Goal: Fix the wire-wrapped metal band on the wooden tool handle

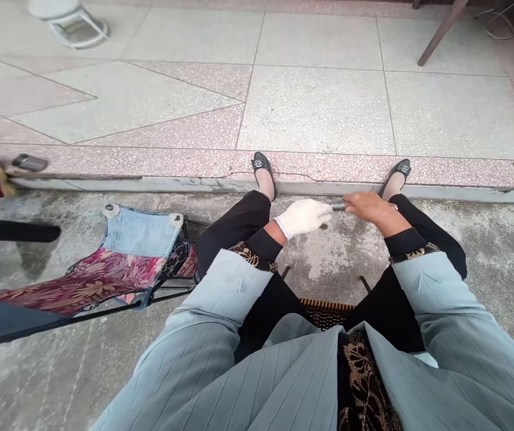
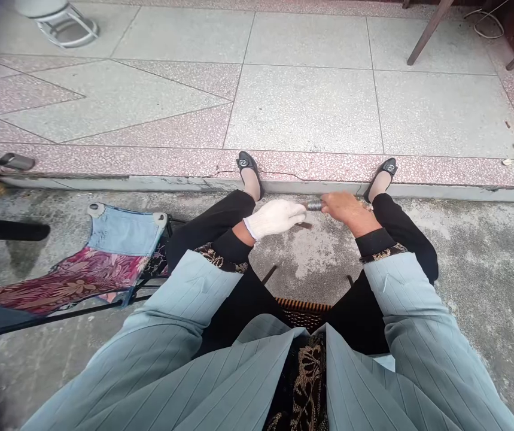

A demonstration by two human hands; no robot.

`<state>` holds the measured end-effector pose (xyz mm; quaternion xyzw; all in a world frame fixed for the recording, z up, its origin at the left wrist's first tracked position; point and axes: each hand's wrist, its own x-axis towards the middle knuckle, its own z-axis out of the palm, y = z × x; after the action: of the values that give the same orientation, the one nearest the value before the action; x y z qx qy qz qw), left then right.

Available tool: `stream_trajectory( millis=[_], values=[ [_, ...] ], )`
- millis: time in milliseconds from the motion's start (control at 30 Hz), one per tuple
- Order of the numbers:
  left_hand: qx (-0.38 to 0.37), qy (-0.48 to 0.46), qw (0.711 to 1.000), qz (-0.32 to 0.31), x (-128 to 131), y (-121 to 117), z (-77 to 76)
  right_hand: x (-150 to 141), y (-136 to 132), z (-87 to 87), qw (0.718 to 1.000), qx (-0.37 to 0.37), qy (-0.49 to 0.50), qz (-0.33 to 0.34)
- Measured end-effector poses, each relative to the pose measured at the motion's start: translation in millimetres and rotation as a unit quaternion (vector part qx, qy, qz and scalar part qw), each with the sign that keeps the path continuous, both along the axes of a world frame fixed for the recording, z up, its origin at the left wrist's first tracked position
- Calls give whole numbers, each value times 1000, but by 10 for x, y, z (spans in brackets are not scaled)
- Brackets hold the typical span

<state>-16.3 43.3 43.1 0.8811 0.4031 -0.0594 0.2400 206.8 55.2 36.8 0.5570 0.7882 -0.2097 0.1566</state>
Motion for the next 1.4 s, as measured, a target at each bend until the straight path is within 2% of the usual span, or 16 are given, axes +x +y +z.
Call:
stream_trajectory(
  millis=[100, 200, 267, 367, 433, 600, 767, 833, 933, 1000, 1067, 1133, 1200, 1267, 1333, 1400],
  values=[
    [10, -8, 1000, 24, -52, 71, -2, 89, -14, 10, 987, -130, 63, 69],
    [-23, -64, 996, 62, -119, 168, -74, 202, -7, 39, 931, -255, 248, 81],
    [-64, -121, 987, 89, -143, 200, -129, 262, 14, 51, 893, -234, 383, 37],
    [-111, -191, 966, 131, -139, 168, -182, 278, 41, 35, 850, -119, 507, -83],
    [-151, -221, 954, 137, -113, 108, -206, 229, 33, 8, 820, -97, 547, -137],
    [-269, -269, 915, 132, -3, -56, -267, 48, -51, -47, 739, -166, 621, -202],
    [-406, -348, 827, 176, 42, -116, -288, 45, -5, -69, 701, -124, 656, -252],
    [-391, -335, 840, 170, 30, -109, -299, 69, 37, -83, 696, -98, 655, -276],
    [-334, -278, 889, 145, 4, -89, -317, 95, 88, -122, 704, -79, 639, -299],
    [-295, -253, 914, 120, -4, -83, -319, 113, 115, -150, 723, -64, 610, -318],
    [-239, -237, 935, 110, -1, -88, -306, 130, 130, -157, 763, -37, 546, -342],
    [-211, -247, 940, 105, 4, -99, -278, 138, 125, -135, 838, 3, 437, -326],
    [-217, -264, 935, 92, -3, -105, -240, 127, 97, -92, 922, 43, 291, -251],
    [-180, -237, 950, 97, -26, -92, -200, 100, 61, -54, 976, 60, 142, -153],
    [-106, -169, 973, 115, -62, -57, -173, 78, 36, -41, 996, 35, 48, -66],
    [-49, -118, 983, 129, -101, -12, -166, 82, 32, -51, 998, -41, 48, 16]
  ],
)
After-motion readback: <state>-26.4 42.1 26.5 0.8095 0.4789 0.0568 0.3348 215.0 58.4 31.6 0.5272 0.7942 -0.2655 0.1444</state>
